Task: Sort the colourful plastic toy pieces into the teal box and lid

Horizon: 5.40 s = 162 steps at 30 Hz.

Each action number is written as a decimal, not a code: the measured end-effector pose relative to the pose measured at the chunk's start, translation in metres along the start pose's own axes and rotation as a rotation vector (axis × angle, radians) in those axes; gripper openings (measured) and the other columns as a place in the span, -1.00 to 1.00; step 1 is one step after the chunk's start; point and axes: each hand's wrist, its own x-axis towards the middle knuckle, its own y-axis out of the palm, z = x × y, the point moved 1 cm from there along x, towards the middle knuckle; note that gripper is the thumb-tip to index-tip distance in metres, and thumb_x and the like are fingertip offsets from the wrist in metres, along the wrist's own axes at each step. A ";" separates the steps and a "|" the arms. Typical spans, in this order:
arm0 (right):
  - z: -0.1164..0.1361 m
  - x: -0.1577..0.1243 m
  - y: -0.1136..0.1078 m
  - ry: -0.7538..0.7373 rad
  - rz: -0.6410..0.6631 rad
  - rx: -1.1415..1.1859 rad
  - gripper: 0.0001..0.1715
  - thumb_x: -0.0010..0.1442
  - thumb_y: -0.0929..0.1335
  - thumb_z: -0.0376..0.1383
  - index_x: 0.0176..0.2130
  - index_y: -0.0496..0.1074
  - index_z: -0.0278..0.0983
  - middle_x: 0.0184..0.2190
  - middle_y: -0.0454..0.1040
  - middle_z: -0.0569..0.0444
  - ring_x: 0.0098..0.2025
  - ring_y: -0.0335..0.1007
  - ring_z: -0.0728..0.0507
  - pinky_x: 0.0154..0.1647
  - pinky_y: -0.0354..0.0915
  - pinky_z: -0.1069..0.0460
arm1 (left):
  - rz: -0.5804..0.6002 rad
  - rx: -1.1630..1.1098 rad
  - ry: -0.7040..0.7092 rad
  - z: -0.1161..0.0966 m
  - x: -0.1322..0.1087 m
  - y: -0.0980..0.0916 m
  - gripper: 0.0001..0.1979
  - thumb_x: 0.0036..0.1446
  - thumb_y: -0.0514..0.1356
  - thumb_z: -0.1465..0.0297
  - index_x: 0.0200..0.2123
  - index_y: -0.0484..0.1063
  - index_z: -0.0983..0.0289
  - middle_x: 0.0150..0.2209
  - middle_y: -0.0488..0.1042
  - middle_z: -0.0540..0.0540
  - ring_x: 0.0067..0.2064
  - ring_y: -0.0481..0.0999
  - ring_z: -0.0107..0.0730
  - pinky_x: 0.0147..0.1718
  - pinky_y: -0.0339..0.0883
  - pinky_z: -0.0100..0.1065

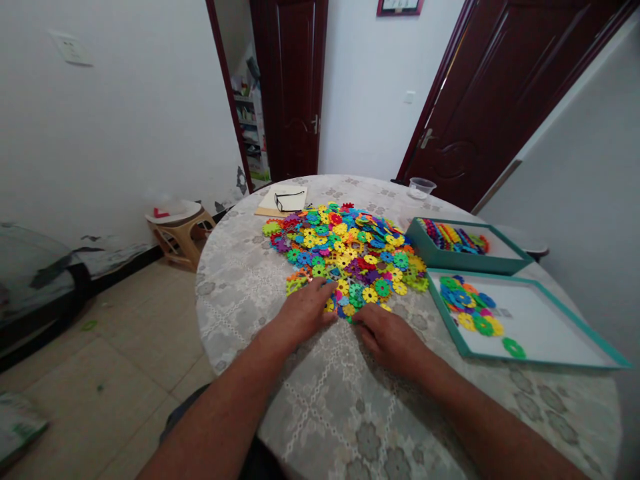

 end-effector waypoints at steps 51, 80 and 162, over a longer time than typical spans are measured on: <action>0.001 0.014 0.010 0.009 -0.183 0.084 -0.47 0.34 0.37 -0.23 0.26 0.31 -0.21 0.06 0.43 -0.13 0.08 0.37 -0.26 0.08 0.35 -0.14 | -0.088 -0.386 0.016 -0.023 0.004 0.022 -0.59 0.18 0.14 0.50 0.09 0.46 0.18 -0.06 0.62 0.10 -0.06 0.58 -0.22 -0.03 0.40 -0.24; -0.116 -0.036 -0.101 0.446 -0.564 -0.377 -0.56 0.26 0.24 -0.35 0.10 0.39 -0.32 -0.05 0.47 -0.19 0.02 0.43 -0.29 0.10 0.31 -0.12 | -0.323 0.098 -0.169 0.062 -0.011 -0.019 -0.58 0.25 0.17 0.35 0.16 0.38 0.26 0.12 0.46 0.28 0.20 0.45 0.00 0.23 0.33 -0.05; -0.064 -0.005 -0.063 0.249 -0.267 0.568 -0.83 0.30 0.31 -0.23 -0.23 0.48 -0.24 -0.57 0.35 0.25 -0.55 0.23 0.01 -0.48 0.15 0.11 | -0.167 -0.290 -0.067 -0.008 -0.011 -0.002 -0.57 0.28 0.05 0.23 0.11 0.49 0.23 -0.26 0.61 0.13 -0.22 0.60 -0.16 -0.16 0.43 -0.21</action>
